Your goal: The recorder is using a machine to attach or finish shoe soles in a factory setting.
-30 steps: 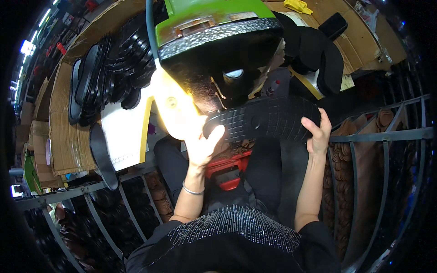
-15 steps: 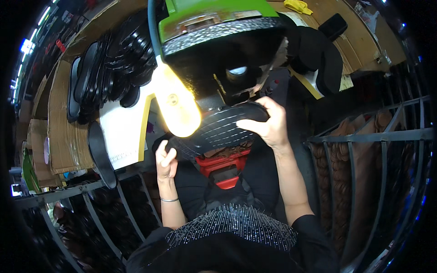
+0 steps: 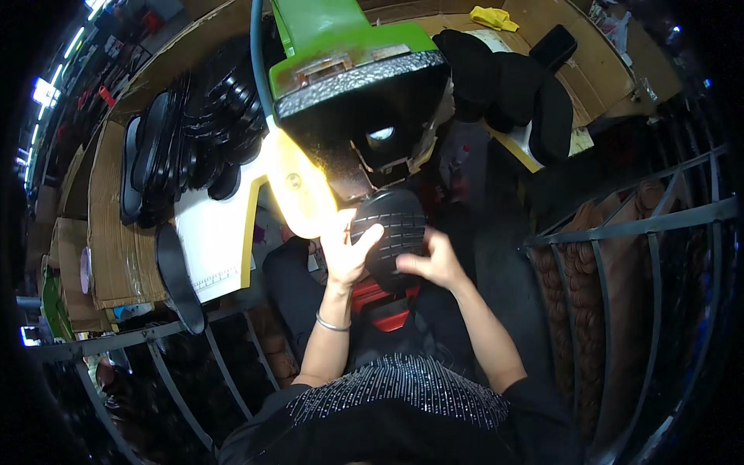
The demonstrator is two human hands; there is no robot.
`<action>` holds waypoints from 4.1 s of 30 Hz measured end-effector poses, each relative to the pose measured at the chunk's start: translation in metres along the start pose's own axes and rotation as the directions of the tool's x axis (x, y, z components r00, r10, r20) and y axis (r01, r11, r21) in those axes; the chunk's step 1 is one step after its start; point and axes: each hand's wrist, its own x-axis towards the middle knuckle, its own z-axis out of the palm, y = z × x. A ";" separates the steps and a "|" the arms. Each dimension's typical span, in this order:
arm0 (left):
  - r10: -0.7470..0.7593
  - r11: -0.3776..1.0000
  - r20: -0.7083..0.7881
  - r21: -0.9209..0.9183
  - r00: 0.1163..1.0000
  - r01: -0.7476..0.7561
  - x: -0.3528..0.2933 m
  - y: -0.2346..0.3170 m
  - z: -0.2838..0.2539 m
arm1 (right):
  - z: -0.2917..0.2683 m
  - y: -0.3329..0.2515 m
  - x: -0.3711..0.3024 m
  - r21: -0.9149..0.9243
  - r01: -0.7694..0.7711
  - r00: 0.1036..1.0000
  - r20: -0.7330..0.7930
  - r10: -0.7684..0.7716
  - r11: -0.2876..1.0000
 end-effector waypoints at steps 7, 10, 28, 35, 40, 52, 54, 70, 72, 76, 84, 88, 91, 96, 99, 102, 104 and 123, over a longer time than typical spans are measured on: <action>-0.021 0.994 -0.043 -0.113 0.999 0.016 -0.014 -0.020 0.008 | -0.080 0.067 -0.076 0.465 -0.009 0.945 -0.284 0.159 0.885; -0.024 0.994 0.034 0.108 0.999 0.020 -0.006 -0.008 0.008 | -0.104 0.025 -0.054 0.327 0.216 0.786 -0.618 0.035 0.920; -0.114 0.963 -0.136 -0.257 0.984 0.076 0.020 0.042 -0.098 | -0.020 -0.076 0.046 0.072 0.328 0.928 -0.210 -0.307 0.942; -0.212 0.909 -0.095 -0.386 0.973 0.161 -0.029 -0.006 -0.163 | 0.024 -0.073 0.046 -0.248 0.350 0.929 -0.030 -0.368 0.903; -0.342 0.931 0.007 -0.136 0.940 0.339 -0.077 -0.052 -0.134 | 0.027 -0.071 0.051 -0.401 0.348 0.912 -0.066 -0.405 0.848; -0.434 0.696 0.222 0.698 0.873 0.169 -0.056 -0.029 -0.035 | 0.019 -0.082 0.040 -0.560 0.423 0.843 -0.045 -0.536 0.713; -0.118 0.662 0.203 0.746 0.972 -0.075 -0.046 0.007 -0.054 | 0.002 -0.104 0.018 -0.573 0.395 0.889 0.041 -0.456 0.718; 0.125 -0.022 -0.426 0.902 0.896 0.431 -0.129 0.077 -0.329 | -0.292 -0.089 0.024 -0.841 0.249 0.587 -0.263 -0.766 0.480; 0.285 -0.044 -0.425 0.889 0.859 0.455 -0.120 0.083 -0.309 | -0.282 -0.093 0.009 -0.869 0.205 0.600 -0.253 -0.759 0.451; 0.506 -0.110 -0.260 0.926 0.823 0.360 -0.113 0.088 -0.279 | -0.218 -0.092 -0.018 -0.958 0.012 0.457 -0.251 -0.853 0.288; 0.557 0.567 -0.012 0.736 0.830 -0.369 -0.050 0.121 -0.052 | -0.039 0.004 -0.044 -0.363 0.261 0.955 -0.041 -0.295 0.895; 0.088 0.993 -0.241 0.098 0.967 -0.066 -0.038 0.072 0.013 | -0.014 0.071 -0.047 0.012 0.088 0.995 -0.048 -0.088 0.996; 0.354 0.899 -0.258 0.358 0.899 -0.251 -0.035 0.034 0.036 | -0.011 0.091 -0.062 0.077 -0.156 0.976 -0.143 0.165 0.985; 0.179 0.939 -0.213 0.328 0.960 -0.102 -0.023 0.028 0.052 | -0.011 0.101 -0.080 0.144 -0.078 0.973 -0.207 0.107 0.986; 0.058 0.947 -0.189 0.321 0.980 0.006 -0.004 0.036 0.051 | -0.015 0.102 -0.079 0.186 -0.071 0.976 -0.189 0.107 0.980; 0.105 0.948 -0.181 0.316 0.978 -0.043 0.005 0.024 0.047 | -0.025 0.091 -0.080 0.332 -0.111 0.983 -0.102 0.153 0.937; 0.072 0.909 -0.179 0.417 0.981 0.009 0.001 0.017 0.042 | -0.037 0.087 -0.086 0.392 -0.128 0.969 -0.146 0.198 0.911; 0.109 0.984 -0.127 0.155 0.986 -0.089 0.006 0.038 0.021 | -0.110 -0.122 0.018 -0.070 0.245 0.831 -0.499 -0.247 0.967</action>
